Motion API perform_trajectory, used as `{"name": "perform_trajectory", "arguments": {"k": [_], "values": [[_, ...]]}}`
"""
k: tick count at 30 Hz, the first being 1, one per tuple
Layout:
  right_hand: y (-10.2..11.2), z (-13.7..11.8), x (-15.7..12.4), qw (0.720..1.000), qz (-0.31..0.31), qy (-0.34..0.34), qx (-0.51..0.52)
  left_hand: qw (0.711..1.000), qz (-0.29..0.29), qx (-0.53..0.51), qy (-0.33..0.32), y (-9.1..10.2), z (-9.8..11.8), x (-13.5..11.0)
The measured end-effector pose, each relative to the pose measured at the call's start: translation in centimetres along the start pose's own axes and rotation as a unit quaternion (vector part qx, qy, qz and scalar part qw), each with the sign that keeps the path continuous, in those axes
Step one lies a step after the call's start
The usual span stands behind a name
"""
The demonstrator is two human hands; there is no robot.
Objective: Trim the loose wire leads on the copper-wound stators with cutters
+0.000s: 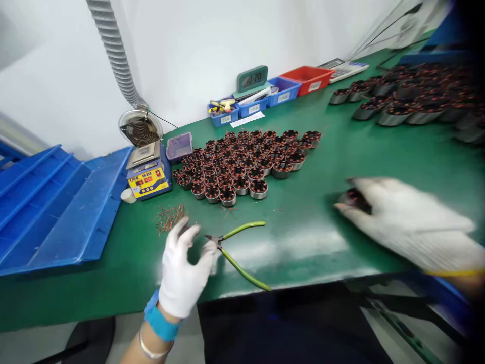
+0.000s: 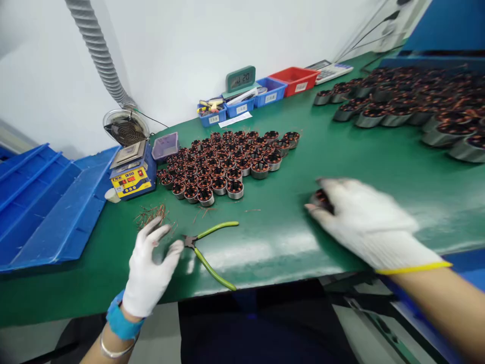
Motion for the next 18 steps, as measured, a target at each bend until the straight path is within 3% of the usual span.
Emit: {"name": "perform_trajectory", "arguments": {"k": [1,3,6,8,10,12,15,18], "values": [[0.9,1.5,0.0,0.998,0.029,-0.035,-0.053,0.999,-0.018,0.013,-0.046,-1.0,1.8,1.1],[2.5,0.9,-0.8,0.994,0.081,-0.031,-0.073,0.991,-0.036,0.035,-0.122,-3.3,5.2,3.3],[3.1,-5.4,-3.5,0.980,0.128,0.104,0.114,0.978,-0.065,0.083,-0.181,-8.0,9.1,6.7],[1.7,-10.1,-5.2,0.955,0.076,0.201,0.204,0.971,-0.097,0.122,-0.181,-11.6,10.5,8.8],[0.9,-12.1,-5.9,0.952,0.071,0.197,0.224,0.966,-0.129,0.145,-0.169,-14.7,10.9,10.4],[0.9,-12.5,-6.0,0.958,0.085,0.169,0.218,0.965,-0.146,0.142,-0.163,-16.6,11.0,11.3],[1.5,-12.1,-5.9,0.959,0.099,0.152,0.220,0.971,-0.137,0.128,-0.147,-16.3,10.4,12.0],[1.8,-11.4,-6.0,0.955,0.100,0.159,0.228,0.992,-0.068,0.025,-0.099,-10.9,9.2,11.4]]}}
Point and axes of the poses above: each hand's wrist, its own x-axis towards the middle knuckle, its own y-axis out of the back of the hand, z = x × y, the point moved 8 cm from there along x, towards the middle knuckle, and after that the axes turned 3 degrees about x, right-handed, at the moved point
